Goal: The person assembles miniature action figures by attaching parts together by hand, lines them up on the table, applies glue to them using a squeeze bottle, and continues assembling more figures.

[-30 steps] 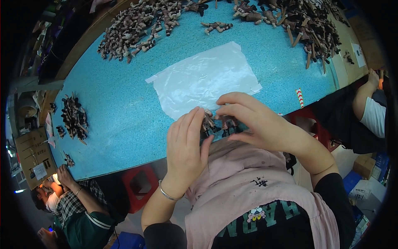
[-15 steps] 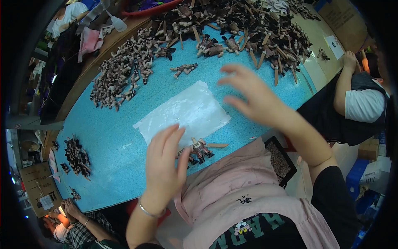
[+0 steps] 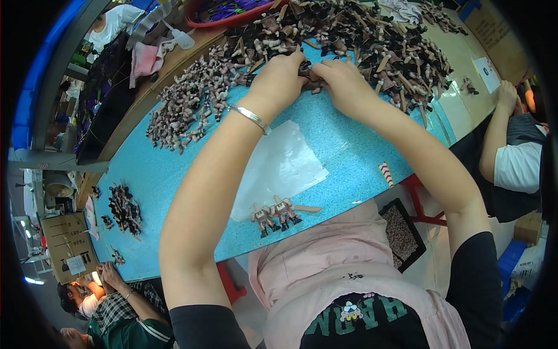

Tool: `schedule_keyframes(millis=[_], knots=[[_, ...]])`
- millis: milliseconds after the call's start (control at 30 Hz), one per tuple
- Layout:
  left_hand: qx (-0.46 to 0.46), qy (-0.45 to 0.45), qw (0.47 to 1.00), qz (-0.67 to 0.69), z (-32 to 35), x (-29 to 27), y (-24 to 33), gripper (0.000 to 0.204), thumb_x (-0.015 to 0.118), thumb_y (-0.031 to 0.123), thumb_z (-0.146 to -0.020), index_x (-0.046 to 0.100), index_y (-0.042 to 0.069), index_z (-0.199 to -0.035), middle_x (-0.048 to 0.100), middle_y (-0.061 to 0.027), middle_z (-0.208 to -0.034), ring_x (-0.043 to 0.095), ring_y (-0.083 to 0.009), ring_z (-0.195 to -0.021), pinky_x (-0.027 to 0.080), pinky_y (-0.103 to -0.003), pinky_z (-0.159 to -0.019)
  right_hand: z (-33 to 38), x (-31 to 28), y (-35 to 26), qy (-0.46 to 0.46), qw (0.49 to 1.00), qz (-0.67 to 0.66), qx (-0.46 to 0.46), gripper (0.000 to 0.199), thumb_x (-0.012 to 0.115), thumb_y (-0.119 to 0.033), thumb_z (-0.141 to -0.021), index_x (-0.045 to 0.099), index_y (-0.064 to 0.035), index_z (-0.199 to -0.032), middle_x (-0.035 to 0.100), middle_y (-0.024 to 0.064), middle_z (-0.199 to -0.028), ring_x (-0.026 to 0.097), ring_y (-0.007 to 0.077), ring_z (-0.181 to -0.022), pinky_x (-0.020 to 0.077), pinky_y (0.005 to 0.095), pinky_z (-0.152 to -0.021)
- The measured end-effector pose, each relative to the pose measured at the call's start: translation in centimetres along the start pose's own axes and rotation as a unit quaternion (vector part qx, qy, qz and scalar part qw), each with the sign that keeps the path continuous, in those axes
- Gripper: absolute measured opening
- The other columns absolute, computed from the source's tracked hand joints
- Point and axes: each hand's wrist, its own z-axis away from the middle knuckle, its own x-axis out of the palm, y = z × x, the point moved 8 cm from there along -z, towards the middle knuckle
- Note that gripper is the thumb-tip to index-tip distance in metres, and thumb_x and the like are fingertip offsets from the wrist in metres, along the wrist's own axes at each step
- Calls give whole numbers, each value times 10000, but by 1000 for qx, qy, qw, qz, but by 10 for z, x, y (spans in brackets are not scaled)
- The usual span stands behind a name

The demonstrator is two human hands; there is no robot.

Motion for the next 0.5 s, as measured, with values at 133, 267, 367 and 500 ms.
schedule_keyframes(millis=[133, 267, 367, 500], knots=[[15, 42, 999, 25, 28, -33, -3, 344, 649, 68, -815, 567, 18, -1146, 634, -202, -1033, 608, -373, -961, 488, -418, -850, 2, 1, 1, -5, 1000, 12, -28, 208, 566, 37, -778, 568, -66, -958, 589, 114, -909, 564, 338, -908, 408, 450, -778], [-17, 66, 996, 63, 102, -86, -9, 335, 614, -9, -827, 560, 16, -1156, 627, -158, -1062, 610, -300, -966, 466, -358, -880, -10, -3, -4, 2, 997, 12, 79, 281, 660, -200, -847, 561, -14, -1033, 590, 158, -999, 575, 349, -956, 454, 424, -824], [-42, 31, 995, 87, 180, -100, -16, 364, 624, -51, -788, 565, 23, -1139, 606, -154, -1028, 600, -324, -936, 474, -371, -845, -7, 7, -9, -25, 989, 110, 99, 585, 718, -423, -795, 558, 36, -1119, 574, 187, -1035, 598, 329, -954, 492, 398, -817], [-137, -72, 979, 131, 274, -85, -32, 377, 622, -91, -737, 605, 29, -1094, 607, -139, -1100, 585, -312, -1015, 450, -394, -900, -19, 19, -14, -127, 981, 123, 84, 388, 732, -251, -771, 586, 17, -1011, 559, 166, -980, 591, 316, -915, 487, 397, -787]])
